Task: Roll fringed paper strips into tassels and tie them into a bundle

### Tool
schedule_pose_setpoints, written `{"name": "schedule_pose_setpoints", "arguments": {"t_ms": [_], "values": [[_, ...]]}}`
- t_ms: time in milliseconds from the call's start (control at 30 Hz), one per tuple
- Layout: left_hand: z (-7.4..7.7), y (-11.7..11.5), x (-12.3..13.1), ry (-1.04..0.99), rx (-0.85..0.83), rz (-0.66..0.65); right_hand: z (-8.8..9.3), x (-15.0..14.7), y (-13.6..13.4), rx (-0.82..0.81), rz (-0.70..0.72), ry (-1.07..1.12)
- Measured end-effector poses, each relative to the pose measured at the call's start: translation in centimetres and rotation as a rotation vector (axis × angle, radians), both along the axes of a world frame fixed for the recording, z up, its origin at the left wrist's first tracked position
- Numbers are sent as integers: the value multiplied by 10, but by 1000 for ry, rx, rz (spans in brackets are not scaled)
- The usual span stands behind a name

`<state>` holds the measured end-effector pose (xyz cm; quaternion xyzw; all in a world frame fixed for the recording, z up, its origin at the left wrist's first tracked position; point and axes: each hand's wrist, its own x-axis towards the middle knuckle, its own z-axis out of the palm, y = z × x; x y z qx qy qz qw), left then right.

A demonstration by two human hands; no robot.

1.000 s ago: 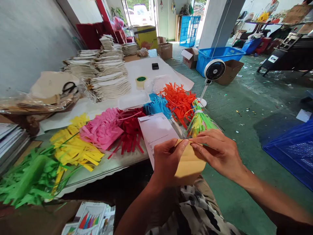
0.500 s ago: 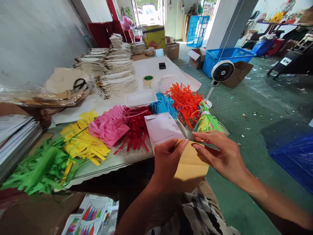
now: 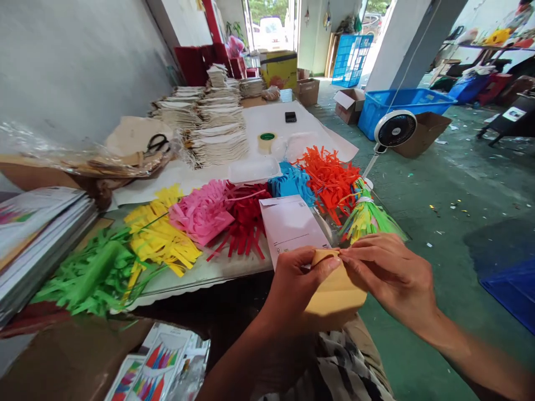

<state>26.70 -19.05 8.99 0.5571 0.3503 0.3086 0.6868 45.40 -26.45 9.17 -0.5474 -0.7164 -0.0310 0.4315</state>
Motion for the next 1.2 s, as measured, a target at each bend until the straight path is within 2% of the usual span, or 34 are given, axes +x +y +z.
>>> {"name": "schedule_pose_setpoints", "arguments": {"t_ms": [100,167,233,300,333,400,467,500,567,633,733,833,1000,1200], "values": [[-3,6,-14,-7,-93,-61,-3,-6,2,89,79,-106],[-7,14,-27,-18,-169,-113,1,-10,2,68,153,-103],[-9,29,-43,17,-195,-156,10,-8,7,-20,184,38],[-7,51,-56,98,-136,-187,19,-1,24,-152,183,287],[-6,65,-61,146,-52,-210,21,4,40,-223,186,425],[-4,95,-63,235,292,-293,19,11,82,-307,225,644],[-7,126,-56,295,683,-301,5,14,131,-405,253,808],[-11,140,-51,328,809,-320,-5,14,154,-460,253,842],[-23,162,-40,410,917,-416,-25,10,192,-553,245,811],[-37,175,-35,477,926,-477,-41,6,216,-641,268,754],[-57,178,-40,465,932,-396,-53,7,231,-746,337,628],[-66,174,-49,377,934,-283,-54,11,242,-831,369,434],[-66,169,-54,379,910,-240,-54,13,262,-859,305,218],[-63,166,-56,391,894,-227,-58,8,271,-943,308,127]]}}
